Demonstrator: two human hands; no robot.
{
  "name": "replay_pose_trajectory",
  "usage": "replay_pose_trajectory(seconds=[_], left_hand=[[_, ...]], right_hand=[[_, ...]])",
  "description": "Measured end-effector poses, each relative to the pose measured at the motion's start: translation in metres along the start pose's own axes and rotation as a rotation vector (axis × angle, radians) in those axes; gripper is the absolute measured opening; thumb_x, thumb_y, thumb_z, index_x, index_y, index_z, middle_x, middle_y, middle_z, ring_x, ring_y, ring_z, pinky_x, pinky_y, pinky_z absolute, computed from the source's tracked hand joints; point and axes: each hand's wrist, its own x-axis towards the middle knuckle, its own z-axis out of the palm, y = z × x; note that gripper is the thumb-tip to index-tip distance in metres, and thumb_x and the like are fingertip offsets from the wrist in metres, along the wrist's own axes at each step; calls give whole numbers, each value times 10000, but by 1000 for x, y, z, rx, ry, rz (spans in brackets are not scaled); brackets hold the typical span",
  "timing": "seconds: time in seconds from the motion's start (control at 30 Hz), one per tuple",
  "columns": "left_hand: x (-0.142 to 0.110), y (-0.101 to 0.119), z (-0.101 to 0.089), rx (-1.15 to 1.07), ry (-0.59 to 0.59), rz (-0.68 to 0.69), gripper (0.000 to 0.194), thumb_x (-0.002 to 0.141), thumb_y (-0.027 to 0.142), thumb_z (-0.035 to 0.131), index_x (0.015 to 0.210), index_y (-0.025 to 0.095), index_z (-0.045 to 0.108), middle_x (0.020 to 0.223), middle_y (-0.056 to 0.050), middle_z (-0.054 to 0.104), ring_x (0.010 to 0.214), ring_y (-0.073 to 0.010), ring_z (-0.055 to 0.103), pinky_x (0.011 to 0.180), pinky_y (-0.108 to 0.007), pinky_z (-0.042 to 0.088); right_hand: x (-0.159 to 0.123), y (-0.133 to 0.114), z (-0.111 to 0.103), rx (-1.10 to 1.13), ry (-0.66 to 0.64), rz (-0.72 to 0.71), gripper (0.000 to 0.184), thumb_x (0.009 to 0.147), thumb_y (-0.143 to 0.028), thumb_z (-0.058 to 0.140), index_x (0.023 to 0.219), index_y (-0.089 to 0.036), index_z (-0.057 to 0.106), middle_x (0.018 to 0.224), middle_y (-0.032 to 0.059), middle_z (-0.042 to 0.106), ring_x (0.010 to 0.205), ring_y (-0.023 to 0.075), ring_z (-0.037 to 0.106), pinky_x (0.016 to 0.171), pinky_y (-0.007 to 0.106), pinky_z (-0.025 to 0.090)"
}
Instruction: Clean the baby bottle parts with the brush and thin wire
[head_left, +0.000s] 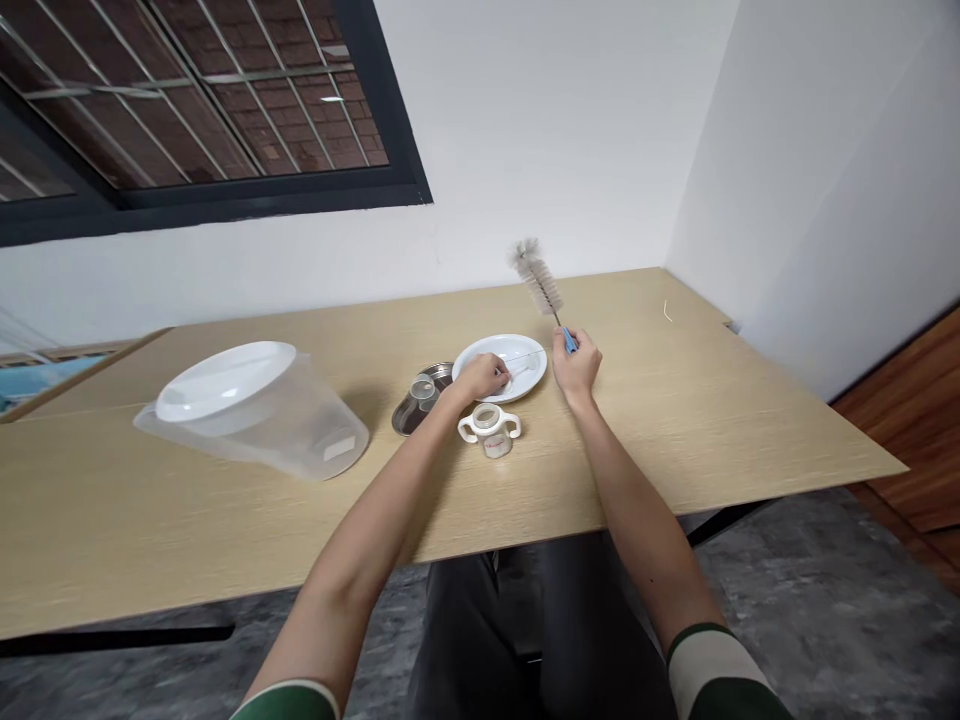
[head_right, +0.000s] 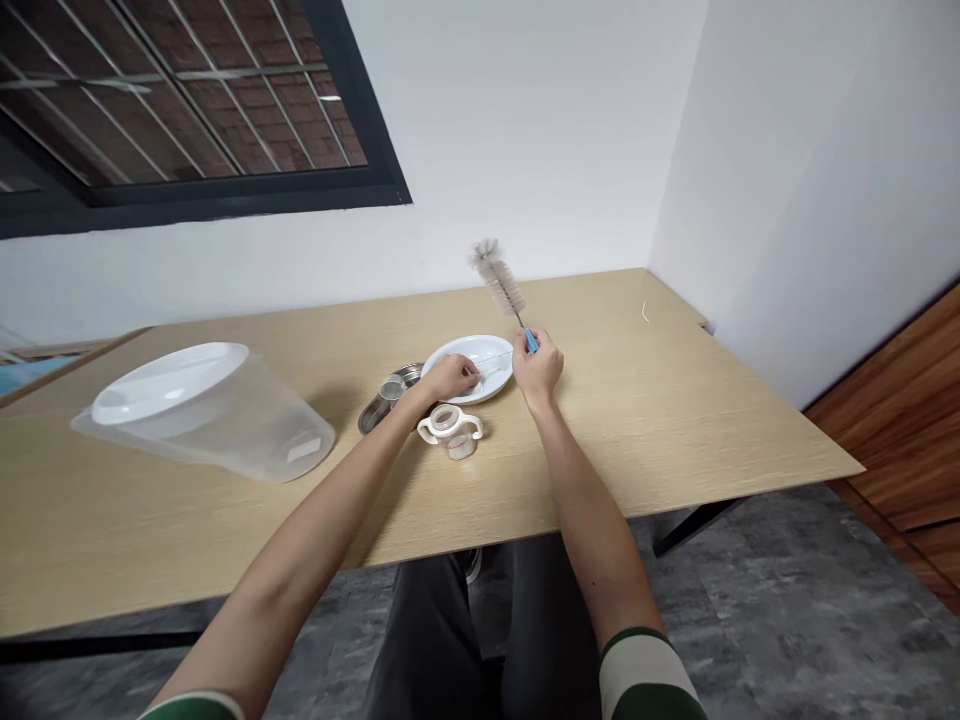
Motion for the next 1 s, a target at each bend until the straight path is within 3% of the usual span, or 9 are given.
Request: replay_pose_trajectory(seconds=[0.37,0.67,1.0], left_hand=[[1,-13,2,-55,37,37,240,883,267,525,969,139,709,909,-101,756,801,-210,658,747,-293,486],[0,-12,-5,-83,67,21,194,949,286,472,989,187,633,932,-70,753,785,-181,660,751,-271,483],[-4,-21,-16,87,90,-103,180,891,216,523,962,176,683,1035,-158,737,1002,-295,642,985,-426,390]], right_hand=[[-1,-2,-1,-15,-24,-12,301,913,-442,516,846,-201,684,774,49,717,719,195,617,716,295,431],[-2,-3,-1,-59,-54,-10,303,918,-441,517,873,-206,702,807,55,729,769,205,632,729,293,428],[-3,-4,-2,-78,-72,-13,296,918,-441,520,874,-208,697,783,51,723,731,201,614,725,297,431]])
